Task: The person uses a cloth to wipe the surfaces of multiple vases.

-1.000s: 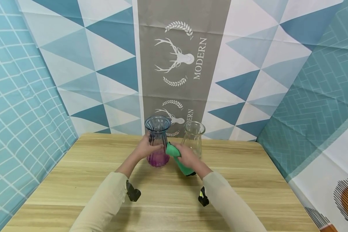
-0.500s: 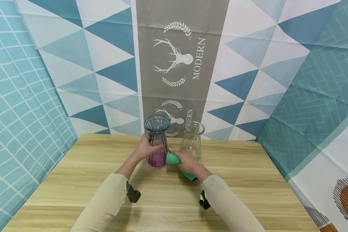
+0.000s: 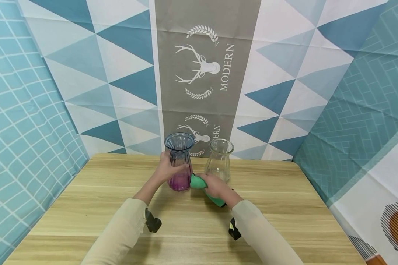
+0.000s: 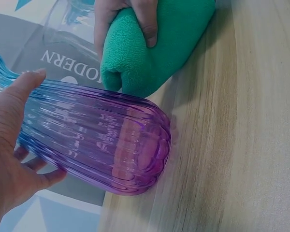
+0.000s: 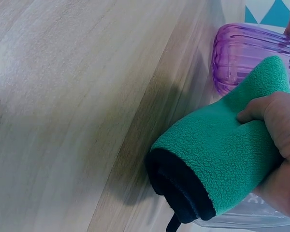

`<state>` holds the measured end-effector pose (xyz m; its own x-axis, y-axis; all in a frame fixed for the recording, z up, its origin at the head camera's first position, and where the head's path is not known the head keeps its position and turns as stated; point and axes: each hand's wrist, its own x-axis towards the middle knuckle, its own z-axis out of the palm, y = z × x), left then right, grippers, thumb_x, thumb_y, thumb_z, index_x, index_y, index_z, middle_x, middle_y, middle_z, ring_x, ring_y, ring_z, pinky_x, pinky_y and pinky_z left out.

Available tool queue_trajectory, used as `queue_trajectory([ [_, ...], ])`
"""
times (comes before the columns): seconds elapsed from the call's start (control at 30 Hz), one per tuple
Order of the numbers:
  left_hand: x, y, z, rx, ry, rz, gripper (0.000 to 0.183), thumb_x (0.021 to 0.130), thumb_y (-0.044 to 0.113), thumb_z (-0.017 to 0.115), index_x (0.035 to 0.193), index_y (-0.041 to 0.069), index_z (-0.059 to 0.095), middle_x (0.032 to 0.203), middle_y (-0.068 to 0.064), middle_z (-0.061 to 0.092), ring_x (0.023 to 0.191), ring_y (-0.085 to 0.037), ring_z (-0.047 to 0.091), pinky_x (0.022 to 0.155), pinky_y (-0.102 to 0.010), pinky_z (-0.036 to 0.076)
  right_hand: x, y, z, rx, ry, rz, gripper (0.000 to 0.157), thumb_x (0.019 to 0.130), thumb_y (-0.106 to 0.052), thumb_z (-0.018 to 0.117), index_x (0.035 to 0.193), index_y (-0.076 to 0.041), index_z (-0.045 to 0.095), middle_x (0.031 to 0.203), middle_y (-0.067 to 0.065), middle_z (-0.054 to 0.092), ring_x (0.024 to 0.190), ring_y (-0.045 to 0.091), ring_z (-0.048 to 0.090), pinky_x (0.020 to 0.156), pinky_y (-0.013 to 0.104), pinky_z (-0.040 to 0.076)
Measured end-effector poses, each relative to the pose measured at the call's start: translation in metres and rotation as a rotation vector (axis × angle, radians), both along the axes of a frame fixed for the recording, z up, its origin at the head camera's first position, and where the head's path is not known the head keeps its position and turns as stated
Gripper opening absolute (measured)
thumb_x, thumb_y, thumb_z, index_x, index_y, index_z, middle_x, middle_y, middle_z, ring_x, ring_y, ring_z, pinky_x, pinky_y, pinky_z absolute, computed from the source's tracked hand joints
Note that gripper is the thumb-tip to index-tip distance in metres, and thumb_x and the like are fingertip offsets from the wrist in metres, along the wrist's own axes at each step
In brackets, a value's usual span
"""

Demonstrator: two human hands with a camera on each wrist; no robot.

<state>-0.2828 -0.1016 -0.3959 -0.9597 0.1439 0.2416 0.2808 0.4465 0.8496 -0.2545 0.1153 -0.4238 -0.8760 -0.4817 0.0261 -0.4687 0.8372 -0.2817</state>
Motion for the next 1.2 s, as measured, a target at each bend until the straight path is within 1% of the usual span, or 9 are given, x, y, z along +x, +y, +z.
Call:
queue_trajectory([
  [0.17, 0.0, 0.001, 0.001, 0.005, 0.005, 0.013, 0.088, 0.073, 0.028, 0.079, 0.136, -0.003, 0.026, 0.131, -0.024, 0.028, 0.124, -0.038, 0.038, 0.11, -0.053, 0.032, -0.001, 0.004, 0.002, -0.034, 0.02, 0.018, 0.063, 0.081, -0.002, 0.063, 0.139, -0.016, 0.044, 0.126, 0.018, 0.055, 0.11, 0.032, 0.056, 0.093, 0.047, 0.049],
  [0.33, 0.0, 0.002, 0.0, -0.007, 0.001, 0.019, 0.088, 0.074, 0.031, 0.078, 0.137, -0.003, 0.026, 0.13, -0.024, 0.03, 0.125, -0.039, 0.039, 0.11, -0.052, 0.033, -0.003, 0.008, 0.005, -0.093, 0.032, 0.036, 0.063, 0.08, 0.001, 0.061, 0.139, -0.011, 0.043, 0.123, 0.018, 0.058, 0.11, 0.033, 0.055, 0.094, 0.047, 0.048],
  [0.57, -0.001, 0.002, 0.0, -0.013, 0.016, 0.021, 0.091, 0.074, 0.029, 0.078, 0.142, 0.001, 0.023, 0.131, -0.024, 0.03, 0.126, -0.04, 0.038, 0.111, -0.052, 0.031, -0.006, 0.012, 0.01, -0.147, -0.006, 0.002, 0.064, 0.083, 0.001, 0.058, 0.143, -0.012, 0.038, 0.132, 0.016, 0.053, 0.117, 0.033, 0.053, 0.098, 0.048, 0.046],
  [0.67, -0.001, 0.003, -0.001, -0.003, 0.036, 0.012, 0.092, 0.074, 0.027, 0.079, 0.142, 0.003, 0.021, 0.132, -0.024, 0.03, 0.127, -0.04, 0.038, 0.111, -0.052, 0.031, -0.007, 0.013, 0.012, -0.167, -0.004, -0.016, 0.064, 0.083, 0.001, 0.059, 0.142, -0.012, 0.039, 0.134, 0.015, 0.052, 0.118, 0.033, 0.052, 0.098, 0.049, 0.045],
  [0.83, -0.002, 0.003, -0.001, 0.047, 0.069, -0.014, 0.092, 0.074, 0.021, 0.079, 0.141, -0.001, 0.019, 0.135, -0.025, 0.031, 0.129, -0.04, 0.039, 0.111, -0.049, 0.032, -0.008, 0.014, 0.015, -0.165, -0.01, -0.024, 0.063, 0.085, -0.001, 0.059, 0.143, -0.013, 0.038, 0.135, 0.014, 0.051, 0.12, 0.032, 0.051, 0.098, 0.049, 0.045],
  [0.9, -0.001, 0.003, -0.001, 0.052, 0.062, -0.011, 0.094, 0.074, 0.02, 0.078, 0.141, -0.003, 0.016, 0.135, -0.027, 0.031, 0.13, -0.041, 0.037, 0.111, -0.049, 0.031, -0.008, 0.014, 0.016, -0.167, -0.015, -0.023, 0.063, 0.085, -0.001, 0.059, 0.143, -0.013, 0.038, 0.135, 0.014, 0.051, 0.119, 0.032, 0.051, 0.098, 0.048, 0.046],
  [1.07, 0.001, 0.003, 0.001, 0.037, 0.021, -0.001, 0.096, 0.076, 0.023, 0.076, 0.142, -0.004, 0.012, 0.138, -0.028, 0.029, 0.132, -0.042, 0.034, 0.112, -0.051, 0.03, -0.009, 0.015, 0.018, -0.171, 0.011, -0.017, 0.065, 0.083, 0.0, 0.059, 0.143, -0.016, 0.038, 0.134, 0.013, 0.052, 0.118, 0.031, 0.052, 0.097, 0.046, 0.046],
  [1.2, 0.001, 0.004, 0.001, 0.038, 0.021, -0.008, 0.095, 0.077, 0.023, 0.075, 0.142, -0.005, 0.011, 0.137, -0.028, 0.029, 0.131, -0.043, 0.034, 0.111, -0.052, 0.031, -0.011, 0.015, 0.022, -0.183, 0.031, -0.001, 0.066, 0.082, 0.001, 0.059, 0.143, -0.012, 0.037, 0.136, 0.014, 0.05, 0.12, 0.031, 0.051, 0.099, 0.046, 0.045],
])
